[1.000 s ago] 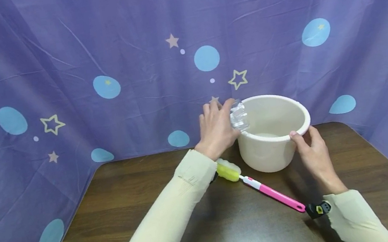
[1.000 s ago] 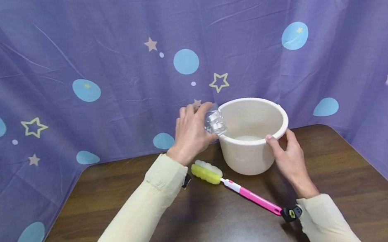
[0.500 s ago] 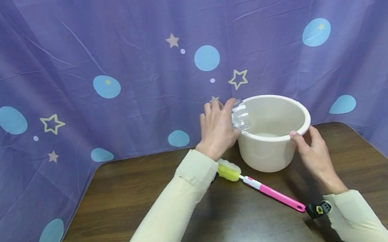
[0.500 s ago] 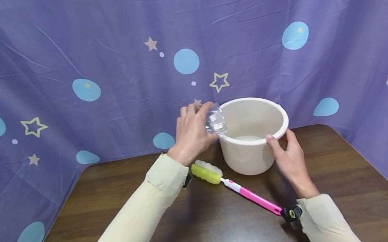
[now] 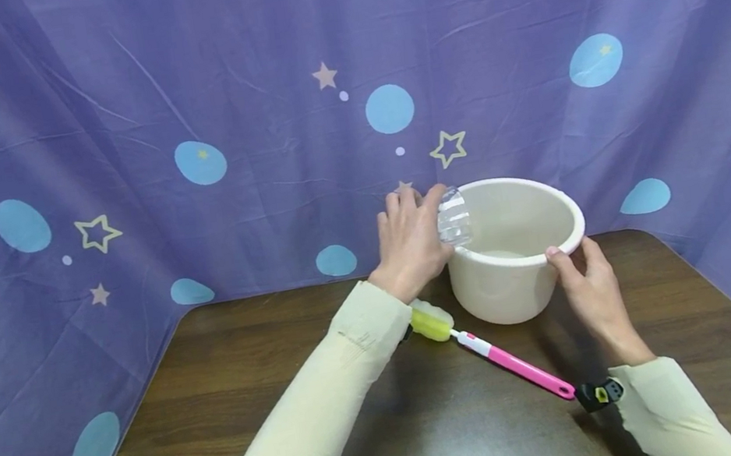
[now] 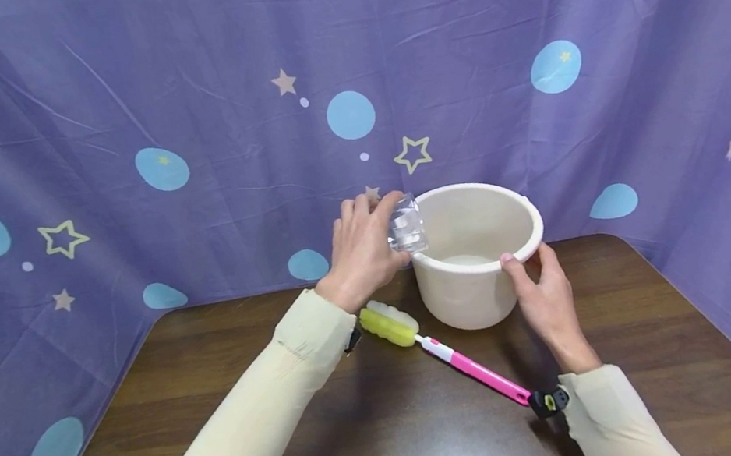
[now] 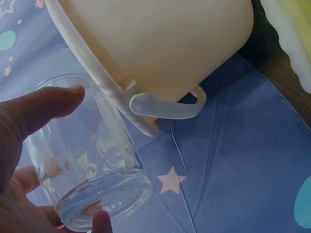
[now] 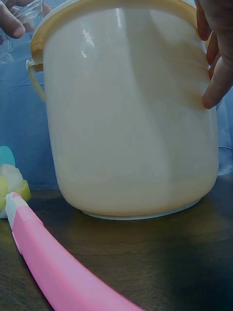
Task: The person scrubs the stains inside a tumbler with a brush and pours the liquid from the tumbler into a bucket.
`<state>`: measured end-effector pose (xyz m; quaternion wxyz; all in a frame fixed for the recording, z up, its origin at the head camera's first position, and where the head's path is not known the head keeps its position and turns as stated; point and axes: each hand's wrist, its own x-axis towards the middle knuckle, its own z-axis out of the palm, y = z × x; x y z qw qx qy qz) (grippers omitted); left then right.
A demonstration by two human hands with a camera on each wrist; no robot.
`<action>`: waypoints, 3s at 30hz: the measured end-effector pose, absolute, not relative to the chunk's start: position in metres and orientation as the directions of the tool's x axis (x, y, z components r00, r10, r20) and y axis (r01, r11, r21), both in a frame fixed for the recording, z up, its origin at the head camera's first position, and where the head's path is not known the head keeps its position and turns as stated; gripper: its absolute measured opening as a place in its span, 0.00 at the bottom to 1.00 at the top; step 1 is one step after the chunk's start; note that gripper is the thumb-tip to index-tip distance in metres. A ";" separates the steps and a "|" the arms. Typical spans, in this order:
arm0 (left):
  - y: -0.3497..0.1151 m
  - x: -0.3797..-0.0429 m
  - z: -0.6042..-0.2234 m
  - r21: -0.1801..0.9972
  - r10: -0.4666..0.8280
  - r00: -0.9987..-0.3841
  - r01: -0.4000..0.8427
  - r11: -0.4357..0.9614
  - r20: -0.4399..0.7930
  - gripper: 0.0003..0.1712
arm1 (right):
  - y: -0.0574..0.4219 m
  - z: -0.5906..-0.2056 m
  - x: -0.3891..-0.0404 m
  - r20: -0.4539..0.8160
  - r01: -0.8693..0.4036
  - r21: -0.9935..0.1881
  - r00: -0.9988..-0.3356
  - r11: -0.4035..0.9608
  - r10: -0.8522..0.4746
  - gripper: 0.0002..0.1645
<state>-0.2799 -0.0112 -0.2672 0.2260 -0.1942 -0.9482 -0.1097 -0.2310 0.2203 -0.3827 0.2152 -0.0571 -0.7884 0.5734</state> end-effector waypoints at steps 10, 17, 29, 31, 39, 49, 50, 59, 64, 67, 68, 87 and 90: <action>-0.009 -0.279 -0.265 0.069 0.349 -0.811 0.427 0.902 0.469 0.46 | 0.221 -0.383 -0.231 0.279 -0.163 -0.927 -0.902 0.339 0.330 0.36; -0.007 -0.278 -0.265 0.024 0.360 -0.803 0.420 0.907 0.474 0.46 | 0.220 -0.382 -0.230 0.272 -0.155 -0.927 -0.904 0.342 0.330 0.38; -0.005 -0.279 -0.265 -0.020 0.393 -0.783 0.438 0.899 0.481 0.46 | 0.220 -0.383 -0.231 0.279 -0.160 -0.925 -0.902 0.344 0.329 0.38; -0.004 -0.279 -0.265 -0.036 0.400 -0.779 0.439 0.898 0.482 0.45 | 0.220 -0.382 -0.231 0.280 -0.164 -0.927 -0.902 0.338 0.330 0.37; -0.002 -0.279 -0.268 -0.133 0.450 -0.735 0.450 0.883 0.508 0.44 | 0.221 -0.384 -0.232 0.282 -0.166 -0.926 -0.902 0.340 0.327 0.36; 0.000 -0.279 -0.272 -0.254 0.523 -0.658 0.465 0.848 0.542 0.34 | 0.221 -0.385 -0.233 0.280 -0.164 -0.928 -0.900 0.336 0.334 0.37; 0.001 -0.279 -0.273 -0.263 0.529 -0.651 0.467 0.844 0.544 0.33 | 0.221 -0.385 -0.233 0.280 -0.164 -0.927 -0.900 0.337 0.333 0.37; 0.000 -0.280 -0.277 -0.323 0.587 -0.582 0.499 0.804 0.563 0.34 | 0.221 -0.384 -0.232 0.286 -0.169 -0.926 -0.899 0.338 0.333 0.36; 0.000 -0.281 -0.278 -0.345 0.605 -0.559 0.505 0.791 0.568 0.32 | 0.220 -0.383 -0.231 0.288 -0.175 -0.927 -0.898 0.331 0.332 0.36; 0.000 -0.281 -0.278 -0.351 0.609 -0.548 0.507 0.787 0.573 0.31 | 0.220 -0.383 -0.231 0.289 -0.173 -0.925 -0.897 0.337 0.334 0.36; 0.000 -0.281 -0.278 -0.352 0.610 -0.547 0.507 0.786 0.573 0.31 | 0.220 -0.383 -0.231 0.290 -0.173 -0.925 -0.897 0.338 0.334 0.35; -0.010 -0.278 -0.284 -0.113 0.456 -0.649 0.498 0.860 0.609 0.42 | 0.221 -0.383 -0.232 0.288 -0.171 -0.924 -0.899 0.341 0.331 0.36; -0.012 -0.278 -0.287 -0.067 0.435 -0.656 0.507 0.860 0.617 0.43 | 0.221 -0.383 -0.231 0.283 -0.165 -0.925 -0.899 0.341 0.333 0.37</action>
